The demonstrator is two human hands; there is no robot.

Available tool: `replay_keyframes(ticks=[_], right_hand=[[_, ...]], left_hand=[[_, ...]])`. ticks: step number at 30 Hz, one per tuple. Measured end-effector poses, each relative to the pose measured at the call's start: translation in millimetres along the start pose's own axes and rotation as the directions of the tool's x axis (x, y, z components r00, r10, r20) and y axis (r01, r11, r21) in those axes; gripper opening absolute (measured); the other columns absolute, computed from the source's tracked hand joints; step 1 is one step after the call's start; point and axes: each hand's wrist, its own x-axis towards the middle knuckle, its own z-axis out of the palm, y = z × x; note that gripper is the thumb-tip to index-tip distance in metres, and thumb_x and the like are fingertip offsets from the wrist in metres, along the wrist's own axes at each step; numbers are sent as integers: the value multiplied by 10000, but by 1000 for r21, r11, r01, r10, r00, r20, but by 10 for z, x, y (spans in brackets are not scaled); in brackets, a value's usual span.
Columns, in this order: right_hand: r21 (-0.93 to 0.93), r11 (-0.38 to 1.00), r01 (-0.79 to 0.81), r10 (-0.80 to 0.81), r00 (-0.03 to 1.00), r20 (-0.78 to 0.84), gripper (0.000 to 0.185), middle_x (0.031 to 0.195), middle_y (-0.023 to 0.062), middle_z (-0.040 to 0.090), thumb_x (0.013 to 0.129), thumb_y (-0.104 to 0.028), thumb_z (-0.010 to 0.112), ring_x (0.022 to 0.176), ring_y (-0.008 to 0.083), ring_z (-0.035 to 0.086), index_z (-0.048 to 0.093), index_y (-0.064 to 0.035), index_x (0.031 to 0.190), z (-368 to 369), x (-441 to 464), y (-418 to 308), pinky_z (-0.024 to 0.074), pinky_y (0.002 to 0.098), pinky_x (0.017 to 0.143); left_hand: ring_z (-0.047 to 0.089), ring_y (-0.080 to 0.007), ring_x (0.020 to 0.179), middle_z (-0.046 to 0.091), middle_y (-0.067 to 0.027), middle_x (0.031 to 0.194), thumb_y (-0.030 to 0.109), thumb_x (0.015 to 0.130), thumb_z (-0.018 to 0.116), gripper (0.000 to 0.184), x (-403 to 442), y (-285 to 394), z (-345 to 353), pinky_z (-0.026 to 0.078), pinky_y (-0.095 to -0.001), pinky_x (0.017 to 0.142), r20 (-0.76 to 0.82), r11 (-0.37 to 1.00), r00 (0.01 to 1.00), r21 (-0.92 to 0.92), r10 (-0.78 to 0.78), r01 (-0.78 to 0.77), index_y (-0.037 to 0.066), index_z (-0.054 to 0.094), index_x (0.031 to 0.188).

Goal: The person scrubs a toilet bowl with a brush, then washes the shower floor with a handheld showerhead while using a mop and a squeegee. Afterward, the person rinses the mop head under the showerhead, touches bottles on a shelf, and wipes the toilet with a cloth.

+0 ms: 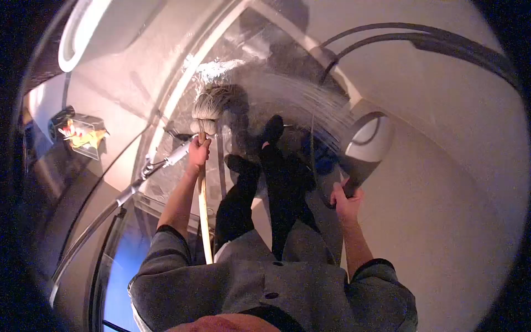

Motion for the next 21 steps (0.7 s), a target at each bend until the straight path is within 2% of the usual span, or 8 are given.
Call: replay_keyframes(ticks=[2, 5, 8, 11, 12, 18, 19, 21], right_hand=[[-13, 1000, 16, -16, 999, -50, 149, 513, 20, 461, 774, -33, 565, 393, 96, 434, 419, -59, 760, -69, -167, -153, 343, 233, 361], [-52, 999, -1, -3, 997, -73, 153, 509, 14, 463, 770, -42, 583, 390, 86, 433, 433, -62, 751, -162, -351, -375, 340, 229, 357], [11, 1000, 12, -11, 994, -106, 147, 510, 12, 470, 768, -47, 588, 392, 80, 435, 446, -67, 739, -296, -368, -514, 339, 229, 354], [116, 992, 40, -28, 994, -107, 137, 508, 7, 472, 769, -51, 590, 383, 73, 426, 457, -63, 738, -399, -434, -642, 331, 228, 349], [108, 992, 66, -56, 994, -94, 145, 507, 10, 463, 771, -51, 584, 377, 81, 429, 441, -63, 745, -432, -478, -687, 332, 227, 347], [132, 977, 168, -143, 973, -180, 141, 514, 3, 464, 767, -50, 588, 380, 79, 431, 450, -54, 739, -504, -633, -862, 329, 222, 349], [140, 974, 176, -149, 971, -188, 121, 515, -8, 464, 768, -44, 588, 388, 67, 423, 470, -49, 742, -510, -642, -907, 322, 219, 354], [148, 974, 171, -137, 967, -215, 118, 514, -8, 464, 767, -42, 586, 386, 69, 424, 470, -47, 747, -503, -674, -972, 320, 218, 352]], left_hand=[[379, -40, 412, 443, 32, 538, 116, 734, 561, 138, -210, 318, -89, 298, -215, 361, -6, 966, 979, -161, 202, -200, 37, 501, 830], [404, -47, 439, 464, 28, 555, 123, 749, 549, 136, -651, 909, -220, 316, -214, 391, -10, 890, 908, -192, 419, -413, 33, 514, 844], [391, -38, 457, 454, 43, 556, 151, 782, 563, 119, -1290, 1506, -295, 312, -204, 419, -13, 873, 896, -218, 444, -436, 46, 521, 817], [373, -35, 453, 442, 46, 547, 140, 800, 544, 85, -1684, 1995, -384, 295, -199, 414, 94, 653, 690, -433, 718, -621, 62, 512, 790], [368, -39, 448, 446, 41, 550, 145, 808, 542, 90, -1955, 2242, -369, 293, -199, 416, 88, 639, 687, -467, 722, -611, 58, 515, 804], [463, -114, 443, 511, -71, 594, 252, 826, 485, 286, -2769, 3657, -337, 338, -225, 393, 10, 198, 232, -562, 973, -803, -26, 460, 889], [431, -133, 409, 453, -76, 510, 315, 852, 389, 390, -3090, 3981, -288, 318, -225, 390, 5, 221, 237, -374, 972, -901, -34, 475, 700], [434, -133, 414, 471, -93, 563, 312, 861, 360, 390, -3193, 4376, -186, 347, -237, 387, -16, 138, 161, -440, 987, -888, -48, 476, 763]])
